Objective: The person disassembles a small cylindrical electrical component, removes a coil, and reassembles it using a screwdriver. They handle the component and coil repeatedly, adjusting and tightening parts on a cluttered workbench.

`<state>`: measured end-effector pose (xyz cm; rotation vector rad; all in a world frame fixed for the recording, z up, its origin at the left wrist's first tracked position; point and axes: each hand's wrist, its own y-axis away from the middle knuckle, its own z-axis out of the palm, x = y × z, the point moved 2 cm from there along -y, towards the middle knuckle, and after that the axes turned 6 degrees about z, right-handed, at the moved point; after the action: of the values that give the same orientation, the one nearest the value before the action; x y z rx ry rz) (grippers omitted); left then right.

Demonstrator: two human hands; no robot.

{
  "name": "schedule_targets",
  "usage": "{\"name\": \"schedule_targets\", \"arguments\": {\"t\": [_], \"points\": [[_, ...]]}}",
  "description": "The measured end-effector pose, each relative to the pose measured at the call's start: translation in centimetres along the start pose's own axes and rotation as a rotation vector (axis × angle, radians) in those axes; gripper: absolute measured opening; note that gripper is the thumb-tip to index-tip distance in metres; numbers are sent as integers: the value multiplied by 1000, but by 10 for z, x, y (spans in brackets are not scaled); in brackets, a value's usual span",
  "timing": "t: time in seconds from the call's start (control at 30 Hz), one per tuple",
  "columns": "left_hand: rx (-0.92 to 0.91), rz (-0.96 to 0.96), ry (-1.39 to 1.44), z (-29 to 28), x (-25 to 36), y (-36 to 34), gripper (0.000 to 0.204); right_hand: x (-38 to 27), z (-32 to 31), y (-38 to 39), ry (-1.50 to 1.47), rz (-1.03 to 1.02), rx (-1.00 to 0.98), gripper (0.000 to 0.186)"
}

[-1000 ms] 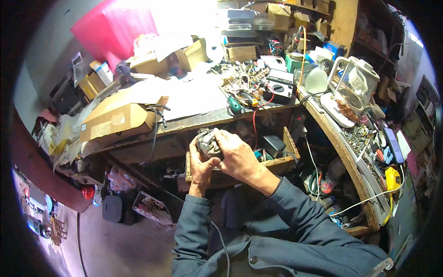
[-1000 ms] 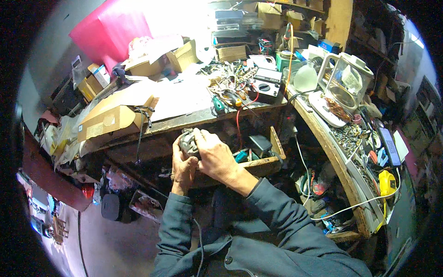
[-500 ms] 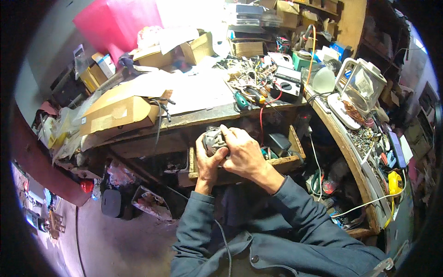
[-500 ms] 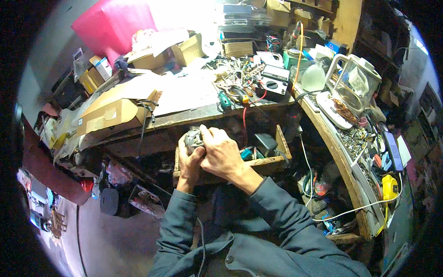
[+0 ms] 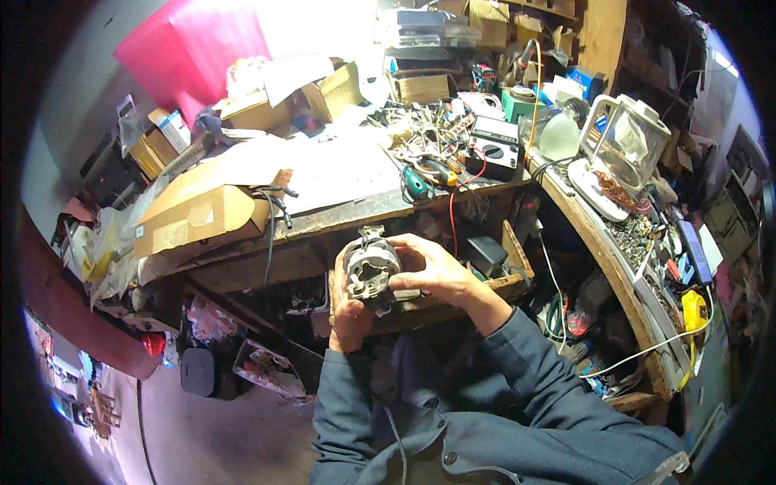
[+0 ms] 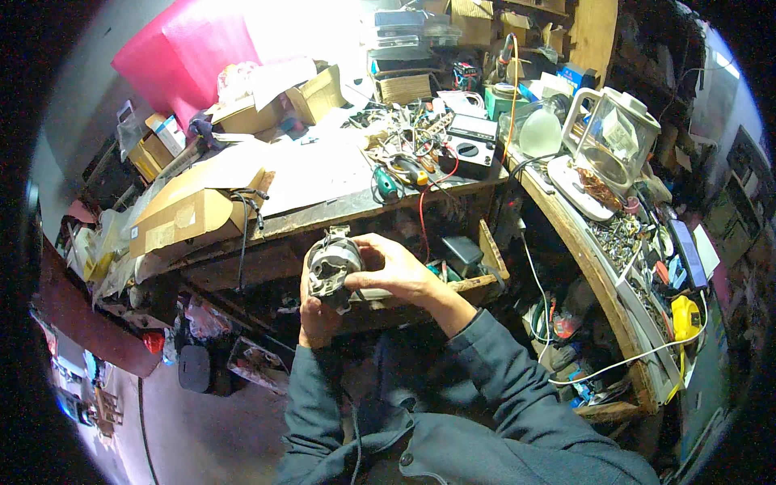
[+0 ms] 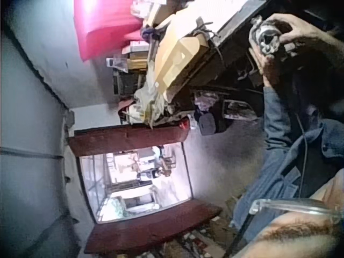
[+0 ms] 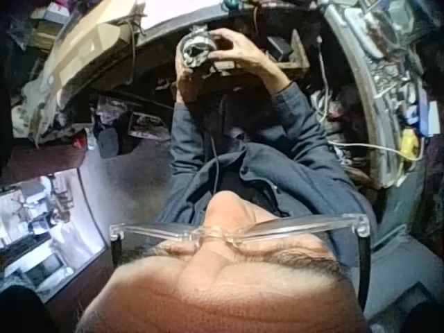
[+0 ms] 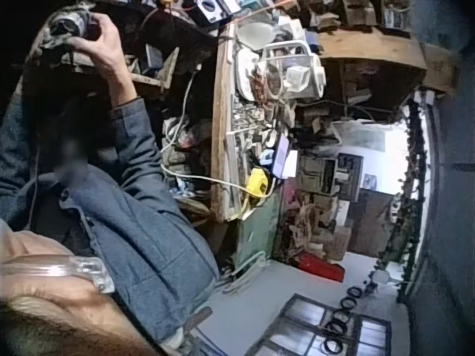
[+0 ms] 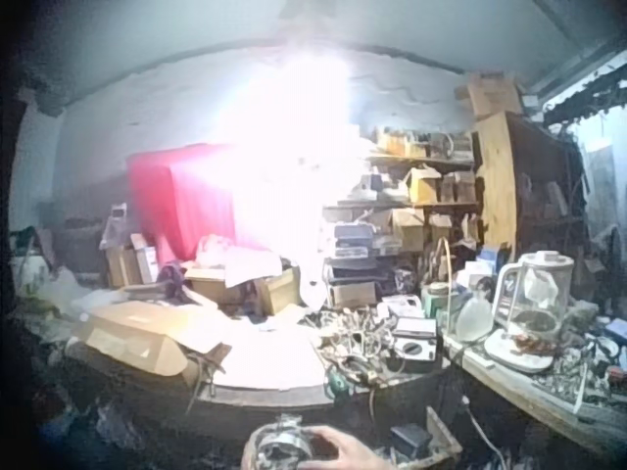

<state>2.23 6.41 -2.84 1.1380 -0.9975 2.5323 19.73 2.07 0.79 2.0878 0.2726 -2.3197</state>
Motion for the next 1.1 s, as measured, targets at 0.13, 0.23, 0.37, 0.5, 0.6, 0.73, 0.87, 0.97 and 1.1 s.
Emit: {"name": "schedule_targets", "arguments": {"t": [0.13, 0.23, 0.37, 0.5, 0.6, 0.73, 0.87, 0.97, 1.1], "points": [[2, -1, 36, 4, -1, -2, 103, 5, -2, -3, -104, 8, 16, 62], [5, -15, 40, 2, 2, 0, 103, 6, 1, -2, 7, -63, 72, 60], [23, -8, 2, 0, 1, -2, 107, 9, -4, -6, 105, -89, 83, 60], [32, 13, -14, 5, -2, -1, 107, 5, -8, -4, 96, -21, 27, 58], [33, 71, -46, 9, 5, -6, 103, -1, -4, -11, -38, 39, -70, 58], [127, 155, -153, -6, -10, -4, 99, -11, -9, -27, 259, -4, -50, 63], [260, 192, -115, -2, -10, -5, 109, -35, -19, -44, 494, -136, 157, 43], [271, 240, -336, 0, -17, -8, 113, -50, -32, -74, 941, -392, 356, 17], [324, 252, -409, -1, -17, -5, 114, -43, -44, -136, 1313, -480, 399, 12]]}}
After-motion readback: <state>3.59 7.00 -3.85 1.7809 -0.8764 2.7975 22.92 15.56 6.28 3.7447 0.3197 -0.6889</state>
